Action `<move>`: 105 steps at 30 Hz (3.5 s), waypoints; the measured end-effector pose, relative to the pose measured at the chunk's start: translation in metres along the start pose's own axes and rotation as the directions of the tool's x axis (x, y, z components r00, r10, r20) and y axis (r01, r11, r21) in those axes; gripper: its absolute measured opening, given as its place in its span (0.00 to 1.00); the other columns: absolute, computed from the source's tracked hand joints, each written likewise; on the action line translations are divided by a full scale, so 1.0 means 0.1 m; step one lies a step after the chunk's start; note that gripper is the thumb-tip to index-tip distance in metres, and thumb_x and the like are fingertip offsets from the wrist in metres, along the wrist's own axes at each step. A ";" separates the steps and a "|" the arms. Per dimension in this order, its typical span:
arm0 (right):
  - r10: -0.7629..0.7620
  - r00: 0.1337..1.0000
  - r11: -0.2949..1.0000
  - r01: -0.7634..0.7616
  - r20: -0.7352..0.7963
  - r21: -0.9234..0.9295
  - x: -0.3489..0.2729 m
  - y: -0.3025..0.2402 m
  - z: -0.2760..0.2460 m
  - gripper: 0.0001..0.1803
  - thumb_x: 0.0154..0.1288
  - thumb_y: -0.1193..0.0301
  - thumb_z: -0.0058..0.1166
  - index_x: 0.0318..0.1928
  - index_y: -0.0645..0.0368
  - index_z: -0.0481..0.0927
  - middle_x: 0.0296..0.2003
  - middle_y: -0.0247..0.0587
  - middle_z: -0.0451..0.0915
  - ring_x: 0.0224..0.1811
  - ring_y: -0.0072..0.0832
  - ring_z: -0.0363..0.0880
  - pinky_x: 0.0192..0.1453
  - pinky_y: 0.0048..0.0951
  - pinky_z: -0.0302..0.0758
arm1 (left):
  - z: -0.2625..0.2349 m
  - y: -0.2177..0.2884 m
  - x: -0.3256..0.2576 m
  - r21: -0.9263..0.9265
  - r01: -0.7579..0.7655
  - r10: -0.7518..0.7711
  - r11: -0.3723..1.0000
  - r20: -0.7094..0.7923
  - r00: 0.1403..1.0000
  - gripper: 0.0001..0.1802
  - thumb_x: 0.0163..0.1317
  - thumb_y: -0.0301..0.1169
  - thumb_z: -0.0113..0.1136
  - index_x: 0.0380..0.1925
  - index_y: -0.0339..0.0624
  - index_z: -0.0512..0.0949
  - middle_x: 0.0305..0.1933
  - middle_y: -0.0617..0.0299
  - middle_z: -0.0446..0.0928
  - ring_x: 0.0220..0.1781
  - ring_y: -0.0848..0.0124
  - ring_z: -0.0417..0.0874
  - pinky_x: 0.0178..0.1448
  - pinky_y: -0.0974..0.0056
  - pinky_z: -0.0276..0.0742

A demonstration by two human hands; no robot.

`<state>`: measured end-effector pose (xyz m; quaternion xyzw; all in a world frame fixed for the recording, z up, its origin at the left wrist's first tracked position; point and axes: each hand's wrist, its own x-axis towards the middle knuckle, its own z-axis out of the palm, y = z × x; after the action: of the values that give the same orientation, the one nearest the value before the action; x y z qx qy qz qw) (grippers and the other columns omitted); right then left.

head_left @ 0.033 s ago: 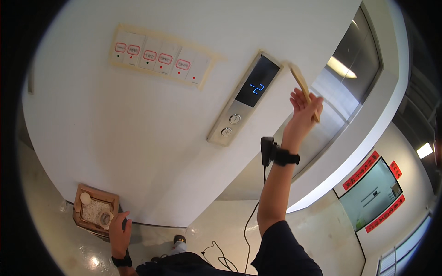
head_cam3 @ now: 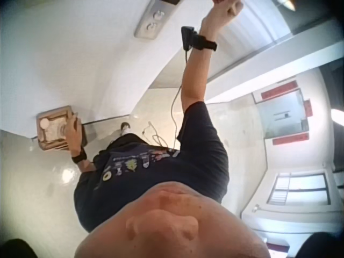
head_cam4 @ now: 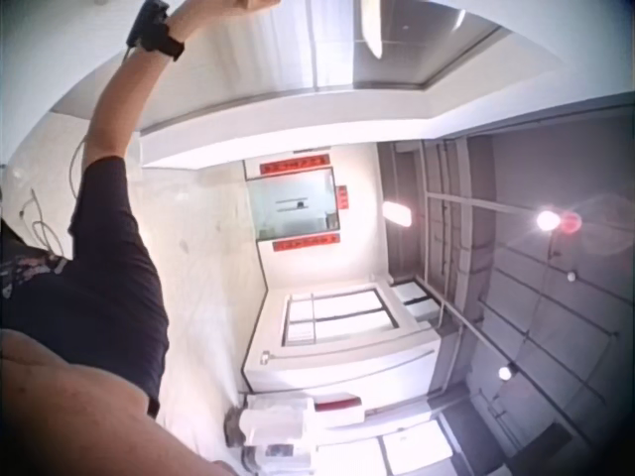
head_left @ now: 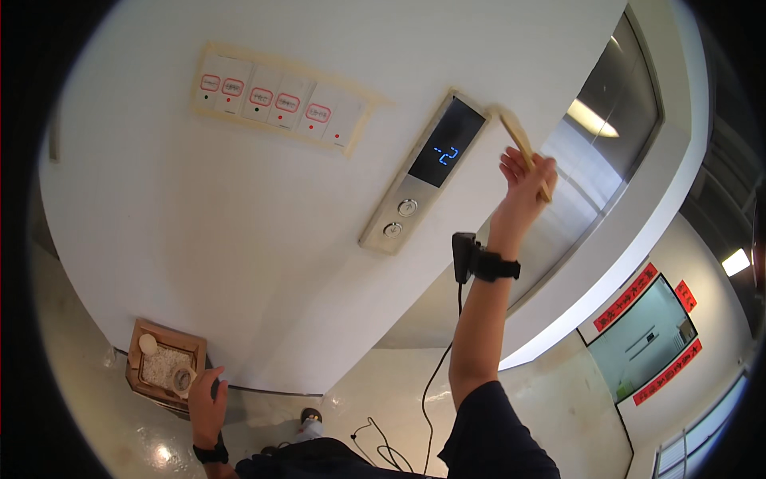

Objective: Dusting elevator control panels and a nearby wall with a small brush.

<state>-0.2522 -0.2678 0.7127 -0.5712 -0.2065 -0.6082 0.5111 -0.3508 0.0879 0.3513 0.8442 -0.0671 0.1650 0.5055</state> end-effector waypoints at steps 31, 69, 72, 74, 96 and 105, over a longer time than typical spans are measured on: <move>0.189 0.714 0.982 -0.150 0.674 -0.117 -0.80 -0.03 0.34 0.13 0.67 0.66 0.45 0.42 0.63 0.73 0.34 0.34 0.77 0.34 0.22 0.76 0.39 0.21 0.70 | -0.17 -0.05 -0.09 -0.012 0.015 -0.016 1.000 -0.031 0.999 0.12 0.55 0.26 0.53 0.40 0.34 0.74 0.40 0.49 0.75 0.44 0.52 0.74 0.49 0.59 0.69; 0.179 0.979 0.976 -0.190 0.102 0.110 -1.36 0.14 0.69 0.12 0.67 0.66 0.45 0.43 0.59 0.61 0.38 0.43 0.73 0.38 0.28 0.74 0.41 0.26 0.71 | -0.33 -0.16 -0.27 -0.036 0.092 -0.096 0.995 -0.124 0.988 0.13 0.55 0.26 0.55 0.41 0.34 0.74 0.40 0.49 0.75 0.42 0.52 0.74 0.47 0.59 0.69; 0.255 0.960 0.960 -0.266 0.119 0.089 -1.80 0.16 0.93 0.13 0.67 0.64 0.44 0.43 0.57 0.59 0.40 0.43 0.72 0.38 0.29 0.75 0.38 0.27 0.73 | -0.40 -0.15 -0.31 0.002 0.078 -0.077 0.997 -0.160 0.984 0.13 0.54 0.26 0.55 0.40 0.34 0.75 0.40 0.49 0.75 0.42 0.52 0.74 0.47 0.59 0.69; 0.303 0.946 0.940 -0.316 0.118 0.125 -2.11 0.13 1.13 0.15 0.67 0.63 0.44 0.45 0.58 0.58 0.42 0.44 0.70 0.40 0.30 0.75 0.39 0.28 0.74 | -0.47 -0.15 -0.36 0.049 0.056 -0.045 0.997 -0.206 0.977 0.13 0.54 0.25 0.56 0.40 0.34 0.75 0.39 0.49 0.75 0.42 0.52 0.74 0.46 0.59 0.69; 0.495 0.869 0.743 -0.430 0.012 0.512 -2.73 -0.13 2.32 0.14 0.68 0.63 0.40 0.44 0.60 0.60 0.41 0.40 0.65 0.47 0.33 0.72 0.41 0.31 0.72 | -0.99 -0.11 -1.09 0.191 0.382 -0.175 0.904 -0.649 0.741 0.12 0.52 0.24 0.57 0.38 0.36 0.75 0.39 0.50 0.76 0.43 0.53 0.75 0.47 0.57 0.70; 0.526 0.846 0.699 -0.377 -0.080 0.607 -2.71 0.13 1.99 0.12 0.69 0.63 0.37 0.42 0.58 0.59 0.47 0.44 0.64 0.52 0.35 0.69 0.56 0.34 0.66 | -0.74 0.08 -0.79 0.237 0.428 -0.175 0.872 -0.666 0.725 0.12 0.50 0.25 0.59 0.37 0.37 0.75 0.37 0.51 0.76 0.42 0.54 0.76 0.47 0.58 0.70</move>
<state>-0.1925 -0.0017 0.5148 -0.3441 -0.1651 -0.4386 0.8136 -0.4421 0.1450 0.3626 0.8201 0.2782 0.3592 0.3478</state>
